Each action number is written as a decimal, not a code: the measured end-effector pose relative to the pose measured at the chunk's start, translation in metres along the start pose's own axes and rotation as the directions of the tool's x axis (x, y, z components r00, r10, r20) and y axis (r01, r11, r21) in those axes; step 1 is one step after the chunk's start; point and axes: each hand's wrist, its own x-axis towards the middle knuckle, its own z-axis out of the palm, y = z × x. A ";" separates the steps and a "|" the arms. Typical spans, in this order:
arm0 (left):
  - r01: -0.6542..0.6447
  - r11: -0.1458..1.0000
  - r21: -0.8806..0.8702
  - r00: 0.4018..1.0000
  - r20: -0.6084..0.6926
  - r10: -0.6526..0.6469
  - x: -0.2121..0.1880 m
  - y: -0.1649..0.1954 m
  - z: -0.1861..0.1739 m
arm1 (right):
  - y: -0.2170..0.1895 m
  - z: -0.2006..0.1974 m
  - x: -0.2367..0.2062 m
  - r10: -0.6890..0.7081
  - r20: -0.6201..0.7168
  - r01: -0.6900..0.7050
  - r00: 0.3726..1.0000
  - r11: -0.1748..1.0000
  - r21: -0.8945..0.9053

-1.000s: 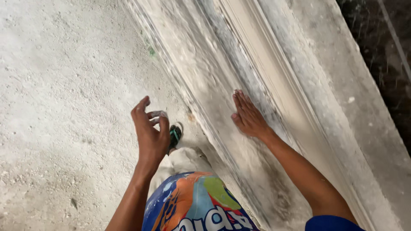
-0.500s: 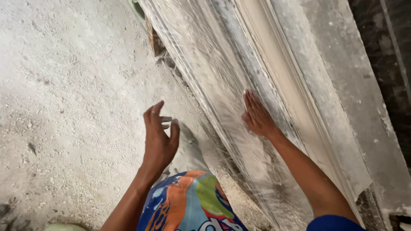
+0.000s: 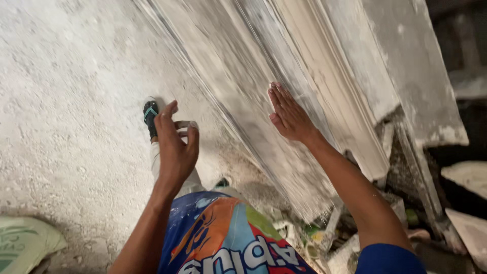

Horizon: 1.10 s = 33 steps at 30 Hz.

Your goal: The person spreads wet gypsum slurry along long decorative molding strips and presses handfuls of white fiberglass strands into the wet coating. They then smooth the coated surface by hand, scoop more slurry from a bucket, and continue smoothing the strips.

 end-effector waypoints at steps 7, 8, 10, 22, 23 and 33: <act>-0.034 0.999 0.040 0.997 0.069 0.031 -0.113 0.057 0.073 | -0.007 0.019 -0.174 -0.032 -0.016 0.031 0.999 0.998 -0.053; -0.031 0.998 0.057 0.998 0.058 0.027 -0.121 0.064 0.076 | -0.009 0.022 -0.198 -0.011 -0.010 0.010 1.000 0.998 -0.063; -0.032 0.997 0.073 0.997 0.068 0.027 -0.136 0.074 0.086 | -0.010 0.028 -0.243 0.039 0.007 -0.038 0.999 0.997 -0.070; -0.024 0.999 0.040 0.995 0.101 0.019 -0.186 0.083 0.130 | -0.045 0.065 -0.291 0.352 -0.121 -0.347 0.928 0.936 0.064; -0.016 0.999 0.034 0.995 0.098 0.012 -0.189 0.082 0.130 | -0.052 0.066 -0.297 0.343 -0.146 -0.343 0.928 0.939 0.027; -0.012 0.998 0.058 0.997 0.082 0.007 -0.213 0.081 0.129 | -0.065 0.083 -0.242 0.283 -0.238 -0.322 0.929 0.936 -0.145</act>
